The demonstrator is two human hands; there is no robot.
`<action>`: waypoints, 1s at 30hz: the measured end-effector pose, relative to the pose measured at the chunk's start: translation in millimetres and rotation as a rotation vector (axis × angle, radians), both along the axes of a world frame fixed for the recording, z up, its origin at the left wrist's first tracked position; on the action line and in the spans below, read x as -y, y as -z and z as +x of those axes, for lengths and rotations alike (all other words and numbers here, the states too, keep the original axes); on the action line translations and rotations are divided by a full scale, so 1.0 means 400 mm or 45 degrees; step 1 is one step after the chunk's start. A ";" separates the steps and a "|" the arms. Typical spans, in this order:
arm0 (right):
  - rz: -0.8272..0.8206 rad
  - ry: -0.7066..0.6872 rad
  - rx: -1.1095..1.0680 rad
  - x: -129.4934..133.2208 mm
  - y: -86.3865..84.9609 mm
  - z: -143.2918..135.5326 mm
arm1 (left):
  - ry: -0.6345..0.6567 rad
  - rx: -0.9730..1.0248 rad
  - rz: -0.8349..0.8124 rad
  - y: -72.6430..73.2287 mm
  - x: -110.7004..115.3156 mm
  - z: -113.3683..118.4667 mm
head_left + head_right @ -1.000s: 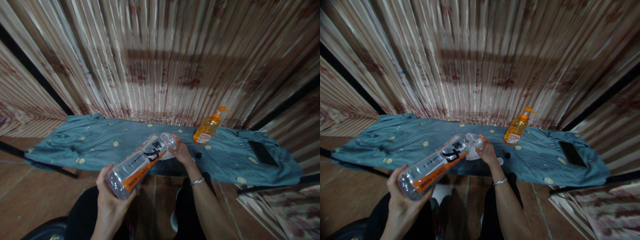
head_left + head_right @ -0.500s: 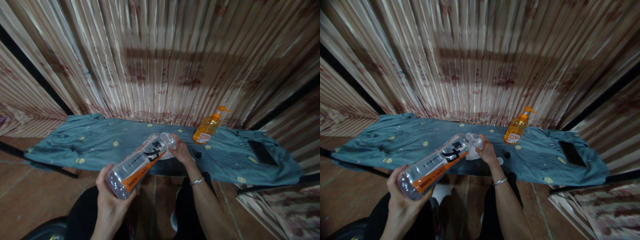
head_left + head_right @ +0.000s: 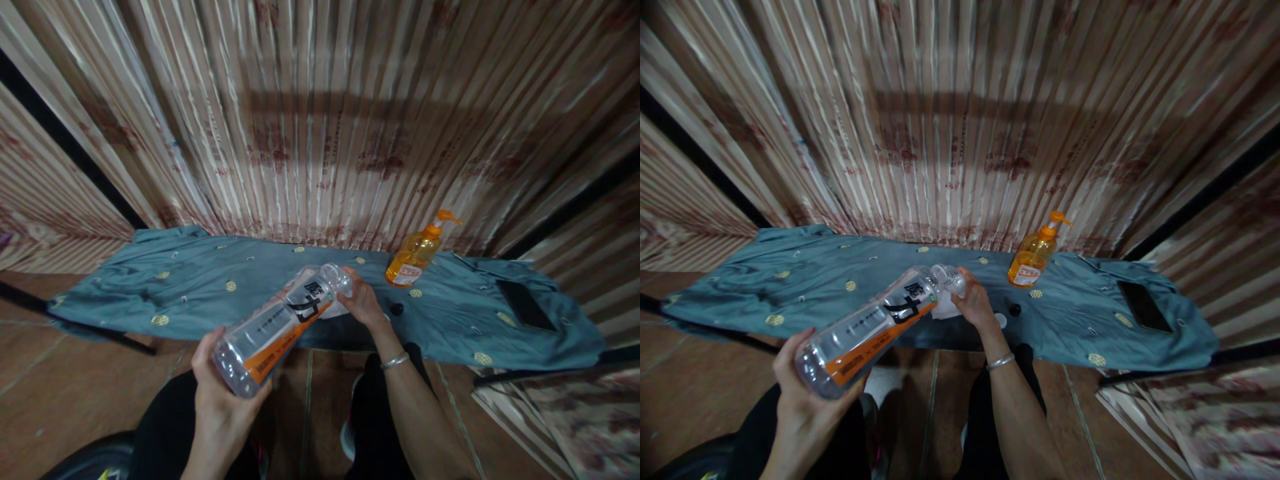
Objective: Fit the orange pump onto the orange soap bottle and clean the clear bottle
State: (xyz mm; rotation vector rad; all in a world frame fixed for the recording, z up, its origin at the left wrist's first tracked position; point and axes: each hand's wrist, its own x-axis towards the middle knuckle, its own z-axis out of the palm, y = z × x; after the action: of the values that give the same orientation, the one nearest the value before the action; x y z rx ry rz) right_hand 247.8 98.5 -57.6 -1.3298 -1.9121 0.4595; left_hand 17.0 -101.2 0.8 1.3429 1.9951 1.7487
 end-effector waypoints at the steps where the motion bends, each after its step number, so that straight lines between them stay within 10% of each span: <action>1: 0.000 0.004 -0.001 0.000 0.000 0.000 | 0.004 0.003 0.003 -0.001 0.000 0.001; 30: -0.065 -0.020 0.019 0.001 -0.005 0.007 | -0.019 -0.010 0.004 0.020 0.001 -0.004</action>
State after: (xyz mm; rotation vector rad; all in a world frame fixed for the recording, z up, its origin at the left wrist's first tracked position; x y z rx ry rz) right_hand 250.5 98.2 -55.7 -1.3555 -1.9357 0.5109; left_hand 15.3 -101.8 -7.2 1.3416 2.0122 1.7567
